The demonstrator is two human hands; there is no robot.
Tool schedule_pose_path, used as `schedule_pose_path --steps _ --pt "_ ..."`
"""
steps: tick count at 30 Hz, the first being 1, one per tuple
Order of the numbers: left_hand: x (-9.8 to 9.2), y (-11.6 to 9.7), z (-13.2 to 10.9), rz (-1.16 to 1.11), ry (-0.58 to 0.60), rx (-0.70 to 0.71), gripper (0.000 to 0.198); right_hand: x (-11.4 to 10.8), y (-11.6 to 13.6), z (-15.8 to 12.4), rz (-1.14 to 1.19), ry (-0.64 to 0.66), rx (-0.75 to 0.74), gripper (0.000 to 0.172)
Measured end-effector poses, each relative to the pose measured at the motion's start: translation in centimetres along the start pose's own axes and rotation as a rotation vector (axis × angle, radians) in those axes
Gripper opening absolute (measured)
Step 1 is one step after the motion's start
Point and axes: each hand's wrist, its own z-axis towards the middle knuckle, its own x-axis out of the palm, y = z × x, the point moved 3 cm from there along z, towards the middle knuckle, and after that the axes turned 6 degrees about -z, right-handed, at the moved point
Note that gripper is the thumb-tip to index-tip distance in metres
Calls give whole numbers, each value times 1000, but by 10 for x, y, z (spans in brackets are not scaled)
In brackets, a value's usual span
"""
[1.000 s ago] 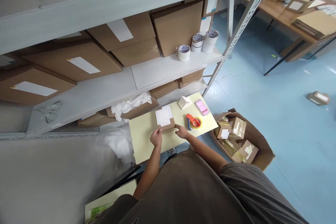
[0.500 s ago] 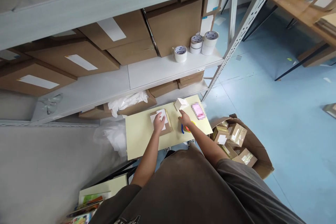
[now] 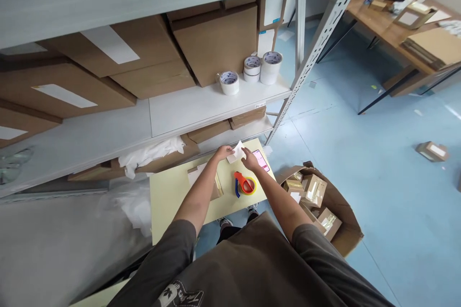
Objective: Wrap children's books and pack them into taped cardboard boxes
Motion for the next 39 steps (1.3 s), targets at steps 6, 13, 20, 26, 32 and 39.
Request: schedule_pose_path --steps 6,13,20,26,32,39 --pt "-6 -9 -16 -62 110 145 33 -27 31 33 -207 124 -292 50" --pt "-20 -12 -16 -112 205 117 39 -52 34 56 -136 319 -239 10" --pt "-18 -15 -6 -134 191 124 39 -85 8 56 -99 234 -172 14" --pt "-33 -6 -5 -143 32 76 33 -136 -26 38 25 141 -44 19" --pt "-5 -41 -18 -192 -53 165 50 -132 26 28 122 219 -172 19" --pt "-23 -51 -92 -308 95 175 43 -121 101 20 -22 288 -401 30"
